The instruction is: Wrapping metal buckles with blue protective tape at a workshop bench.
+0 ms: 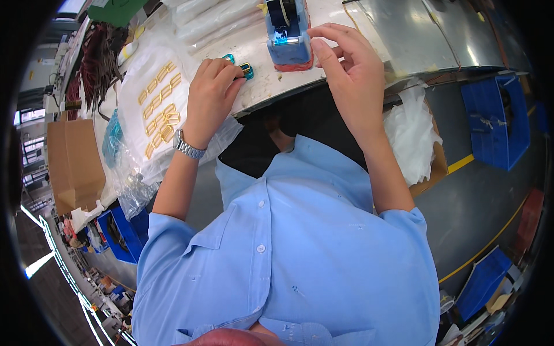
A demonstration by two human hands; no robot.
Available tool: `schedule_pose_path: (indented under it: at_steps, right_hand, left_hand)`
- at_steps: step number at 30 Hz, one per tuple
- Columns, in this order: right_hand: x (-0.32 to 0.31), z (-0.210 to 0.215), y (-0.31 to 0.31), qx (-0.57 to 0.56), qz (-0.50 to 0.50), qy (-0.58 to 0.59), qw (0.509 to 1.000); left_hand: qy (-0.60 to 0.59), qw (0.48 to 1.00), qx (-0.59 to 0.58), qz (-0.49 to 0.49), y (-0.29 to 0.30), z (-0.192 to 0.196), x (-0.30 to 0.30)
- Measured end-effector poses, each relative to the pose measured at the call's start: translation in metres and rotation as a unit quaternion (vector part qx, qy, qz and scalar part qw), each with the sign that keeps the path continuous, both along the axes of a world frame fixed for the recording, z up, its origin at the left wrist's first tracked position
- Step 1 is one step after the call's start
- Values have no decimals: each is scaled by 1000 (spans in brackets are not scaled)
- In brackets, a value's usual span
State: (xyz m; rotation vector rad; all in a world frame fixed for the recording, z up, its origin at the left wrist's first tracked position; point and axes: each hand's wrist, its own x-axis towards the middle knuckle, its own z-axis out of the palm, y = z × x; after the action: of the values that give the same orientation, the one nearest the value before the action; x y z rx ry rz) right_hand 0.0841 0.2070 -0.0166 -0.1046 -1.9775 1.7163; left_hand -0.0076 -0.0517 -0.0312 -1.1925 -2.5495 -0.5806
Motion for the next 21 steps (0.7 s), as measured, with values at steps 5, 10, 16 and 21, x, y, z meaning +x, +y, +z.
schedule_pose_path:
  at_steps: [5,10,16,21]
  right_hand:
    - [5,1,-7,-41,22,-1,999]
    - [21,-3,-21,-103,73,-56,990]
    - [20,-21,-46,-213,201,-127,948]
    - [22,-16,-65,-245,255,-144,924]
  left_hand:
    - [-11,1000,8,-15,-3,3,-7]
    - [-23,996,79,30,-10,6,-9]
    - [-448,777,439,47,-11,19,10]
    - [-609,586,534,-31,1,0,42]
